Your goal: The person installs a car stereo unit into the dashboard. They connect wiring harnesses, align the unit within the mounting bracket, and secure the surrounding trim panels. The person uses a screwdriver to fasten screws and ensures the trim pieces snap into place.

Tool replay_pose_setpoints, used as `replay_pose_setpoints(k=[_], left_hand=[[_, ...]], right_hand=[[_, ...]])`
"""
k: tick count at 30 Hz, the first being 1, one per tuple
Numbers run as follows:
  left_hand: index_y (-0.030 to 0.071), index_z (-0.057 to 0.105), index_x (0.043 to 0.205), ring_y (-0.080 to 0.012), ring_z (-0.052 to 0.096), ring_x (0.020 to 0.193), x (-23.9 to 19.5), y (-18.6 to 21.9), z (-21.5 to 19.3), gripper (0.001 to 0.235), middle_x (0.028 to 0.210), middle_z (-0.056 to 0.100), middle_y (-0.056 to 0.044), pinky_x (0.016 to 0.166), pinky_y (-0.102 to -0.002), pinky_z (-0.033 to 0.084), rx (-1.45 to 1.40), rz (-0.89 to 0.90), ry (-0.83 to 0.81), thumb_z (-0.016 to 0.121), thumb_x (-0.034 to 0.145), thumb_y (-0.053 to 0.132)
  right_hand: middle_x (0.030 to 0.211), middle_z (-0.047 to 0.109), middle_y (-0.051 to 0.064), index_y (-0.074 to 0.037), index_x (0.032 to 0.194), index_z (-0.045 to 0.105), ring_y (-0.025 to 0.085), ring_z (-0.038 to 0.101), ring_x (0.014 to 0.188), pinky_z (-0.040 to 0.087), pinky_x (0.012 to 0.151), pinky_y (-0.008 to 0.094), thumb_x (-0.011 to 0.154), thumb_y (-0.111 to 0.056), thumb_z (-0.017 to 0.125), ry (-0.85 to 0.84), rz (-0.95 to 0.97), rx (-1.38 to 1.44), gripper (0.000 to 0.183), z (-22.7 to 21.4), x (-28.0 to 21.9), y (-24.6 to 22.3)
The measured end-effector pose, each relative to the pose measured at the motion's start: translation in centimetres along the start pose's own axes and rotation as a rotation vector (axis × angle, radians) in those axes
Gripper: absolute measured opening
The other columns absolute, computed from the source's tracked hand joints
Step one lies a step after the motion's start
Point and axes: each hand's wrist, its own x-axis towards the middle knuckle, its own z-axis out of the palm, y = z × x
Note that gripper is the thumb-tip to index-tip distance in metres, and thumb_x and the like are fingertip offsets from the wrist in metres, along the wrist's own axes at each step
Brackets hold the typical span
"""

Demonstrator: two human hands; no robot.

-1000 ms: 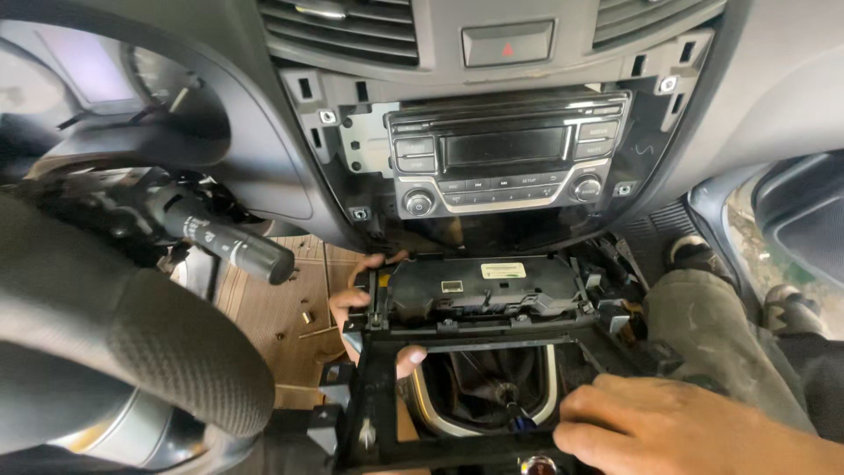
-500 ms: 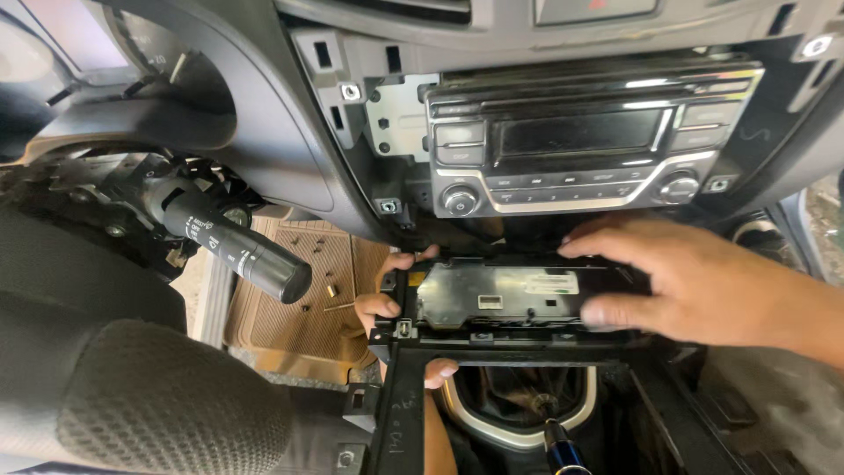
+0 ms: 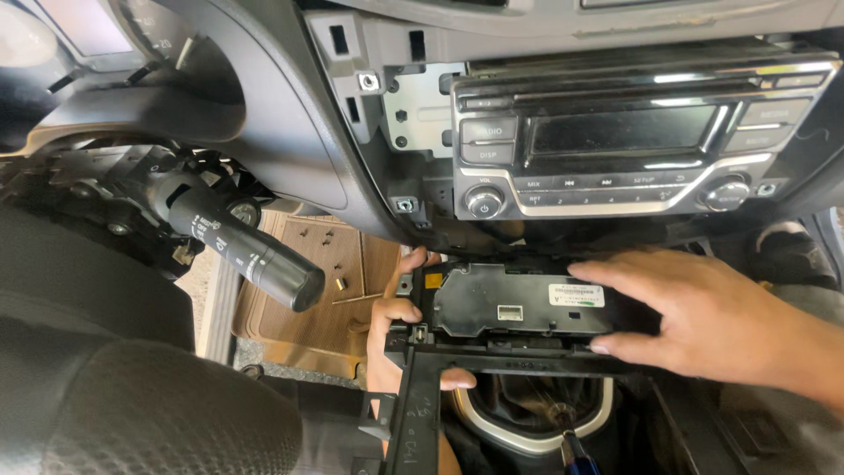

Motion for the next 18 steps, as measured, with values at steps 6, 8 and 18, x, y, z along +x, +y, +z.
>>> replay_pose_setpoints(k=[6, 8, 18], left_hand=[[0.013, 0.049, 0.115, -0.0480, 0.044, 0.152, -0.4, 0.3, 1.0, 0.075, 0.167, 0.032, -0.031, 0.125, -0.061, 0.043, -0.049, -0.015, 0.065, 0.103, 0.064, 0.018], [0.013, 0.049, 0.115, -0.0479, 0.043, 0.154, -0.4, 0.2, 1.2, 0.074, 0.166, 0.031, -0.030, 0.126, -0.063, 0.044, -0.077, -0.008, 0.078, 0.104, 0.066, 0.017], [0.011, 0.052, 0.114, -0.0502, 0.055, 0.142, -0.8, 0.4, 1.3, 0.073, 0.160, 0.036, -0.033, 0.114, -0.061, 0.055, 0.000, -0.052, 0.146, 0.104, 0.064, 0.018]], right_hand=[[0.121, 0.075, 0.005, -0.013, 0.128, 0.069, 0.022, 0.072, 0.099, 0.059, 0.081, 0.034, 0.070, -0.044, 0.085, 0.181, -0.085, -0.030, 0.067, -0.1, -1.1, 0.1], [0.124, 0.074, 0.007, -0.011, 0.122, 0.070, 0.023, 0.072, 0.099, 0.059, 0.081, 0.034, 0.069, -0.043, 0.085, 0.254, -0.162, -0.058, 0.063, -0.4, -1.1, 0.1], [0.125, 0.073, 0.006, -0.015, 0.116, 0.072, 0.026, 0.070, 0.108, 0.057, 0.086, 0.035, 0.071, -0.047, 0.084, 0.332, -0.221, -0.096, 0.056, 1.2, -0.9, 1.8]])
